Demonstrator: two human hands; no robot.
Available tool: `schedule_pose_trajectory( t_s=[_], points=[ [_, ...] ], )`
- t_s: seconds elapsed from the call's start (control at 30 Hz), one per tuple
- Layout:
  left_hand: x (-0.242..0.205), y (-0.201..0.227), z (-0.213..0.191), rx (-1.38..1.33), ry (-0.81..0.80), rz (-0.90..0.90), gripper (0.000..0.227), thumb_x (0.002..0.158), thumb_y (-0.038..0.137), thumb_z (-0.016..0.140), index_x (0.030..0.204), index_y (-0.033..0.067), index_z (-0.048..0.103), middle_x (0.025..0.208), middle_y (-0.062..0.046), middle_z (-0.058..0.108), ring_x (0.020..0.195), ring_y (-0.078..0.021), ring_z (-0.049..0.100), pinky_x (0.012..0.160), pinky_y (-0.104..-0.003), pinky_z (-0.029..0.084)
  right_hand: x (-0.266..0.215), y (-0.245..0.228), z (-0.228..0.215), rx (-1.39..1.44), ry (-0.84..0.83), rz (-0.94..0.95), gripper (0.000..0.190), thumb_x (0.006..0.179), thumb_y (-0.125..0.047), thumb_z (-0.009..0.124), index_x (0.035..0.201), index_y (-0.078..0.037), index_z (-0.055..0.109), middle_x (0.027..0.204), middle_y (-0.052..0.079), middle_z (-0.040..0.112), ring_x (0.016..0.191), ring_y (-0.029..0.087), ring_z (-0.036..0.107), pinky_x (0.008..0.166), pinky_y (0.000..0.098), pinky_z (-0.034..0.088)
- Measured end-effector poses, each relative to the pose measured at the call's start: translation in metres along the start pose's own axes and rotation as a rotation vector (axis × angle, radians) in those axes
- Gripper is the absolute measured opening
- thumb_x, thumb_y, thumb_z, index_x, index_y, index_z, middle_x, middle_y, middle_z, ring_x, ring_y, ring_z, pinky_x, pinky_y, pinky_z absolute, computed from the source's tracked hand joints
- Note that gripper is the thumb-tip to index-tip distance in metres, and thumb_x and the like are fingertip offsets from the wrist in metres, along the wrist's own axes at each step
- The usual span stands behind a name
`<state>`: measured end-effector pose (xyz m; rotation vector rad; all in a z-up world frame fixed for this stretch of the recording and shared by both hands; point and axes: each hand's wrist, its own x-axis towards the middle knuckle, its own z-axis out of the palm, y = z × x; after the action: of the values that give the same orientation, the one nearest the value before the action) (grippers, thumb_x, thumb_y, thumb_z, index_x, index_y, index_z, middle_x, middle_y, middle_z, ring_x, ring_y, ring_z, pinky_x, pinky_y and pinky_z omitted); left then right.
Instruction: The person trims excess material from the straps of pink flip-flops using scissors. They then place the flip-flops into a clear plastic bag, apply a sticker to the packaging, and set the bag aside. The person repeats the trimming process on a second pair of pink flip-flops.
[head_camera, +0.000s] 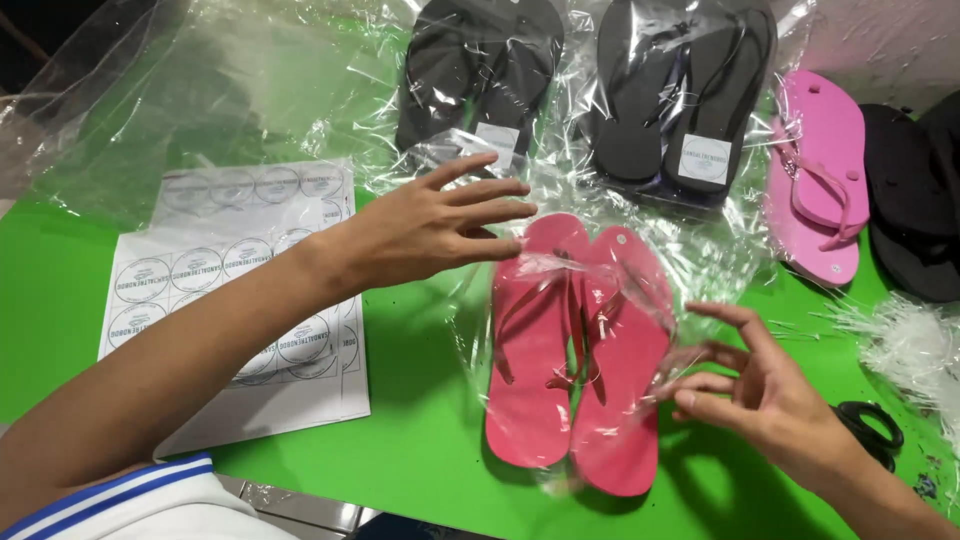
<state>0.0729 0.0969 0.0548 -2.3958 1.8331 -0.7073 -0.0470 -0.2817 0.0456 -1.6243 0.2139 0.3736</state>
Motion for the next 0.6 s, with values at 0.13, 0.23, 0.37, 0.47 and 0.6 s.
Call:
schedule_pose_trajectory(
  t_s=[0.13, 0.23, 0.37, 0.47, 0.6],
  points=[
    [0.003, -0.024, 0.016, 0.161, 0.054, 0.062, 0.053, 0.084, 0.019, 0.085, 0.133, 0.0258, 0.068, 0.148, -0.011, 0.061, 0.137, -0.0291, 0.056, 0.124, -0.050, 0.033, -0.023, -0.001, -0.013, -0.517, -0.167, -0.158, 0.067, 0.074, -0.015, 0.081, 0.138, -0.024, 0.063, 0.070, 0.011, 0.083, 0.055, 0.022, 0.075, 0.054, 0.0345, 0.063],
    [0.013, -0.039, 0.027, 0.215, 0.103, 0.101, 0.043, 0.091, 0.019, 0.082, 0.132, 0.0238, 0.070, 0.147, -0.010, 0.063, 0.136, -0.0285, 0.058, 0.123, -0.049, 0.036, -0.026, -0.018, -0.010, -1.005, 0.008, -0.739, 0.045, 0.080, -0.025, 0.082, 0.124, -0.021, 0.074, 0.059, -0.002, 0.074, 0.048, 0.009, 0.062, 0.049, 0.0260, 0.054],
    [0.031, -0.058, 0.036, 0.235, 0.114, 0.126, 0.036, 0.095, 0.022, 0.079, 0.130, 0.0237, 0.068, 0.147, -0.012, 0.062, 0.133, -0.0285, 0.061, 0.121, -0.047, 0.040, 0.007, -0.028, -0.008, -1.302, -0.147, -1.119, 0.067, 0.083, -0.051, 0.070, 0.141, -0.019, 0.055, 0.141, 0.008, 0.061, 0.121, 0.025, 0.062, 0.105, 0.0484, 0.049],
    [0.033, -0.067, 0.044, 0.196, -0.050, -0.002, 0.078, 0.090, 0.008, 0.076, 0.159, 0.0212, 0.042, 0.161, -0.024, 0.042, 0.144, -0.0379, 0.047, 0.124, -0.054, 0.027, 0.027, 0.001, 0.003, -1.381, -0.206, -1.339, 0.045, 0.080, -0.030, 0.084, 0.121, -0.016, 0.070, 0.110, 0.001, 0.078, 0.093, 0.016, 0.071, 0.098, 0.0395, 0.049],
    [0.037, -0.032, 0.023, 0.123, 0.033, -0.144, 0.089, 0.083, -0.022, 0.068, 0.161, 0.0146, 0.042, 0.162, -0.026, 0.038, 0.147, -0.0412, 0.043, 0.122, -0.056, 0.028, 0.008, 0.002, 0.017, -1.310, -0.168, -1.393, 0.008, 0.095, -0.011, 0.068, 0.102, -0.007, 0.069, 0.099, 0.005, 0.073, 0.085, 0.024, 0.068, 0.085, 0.0401, 0.054]
  ],
)
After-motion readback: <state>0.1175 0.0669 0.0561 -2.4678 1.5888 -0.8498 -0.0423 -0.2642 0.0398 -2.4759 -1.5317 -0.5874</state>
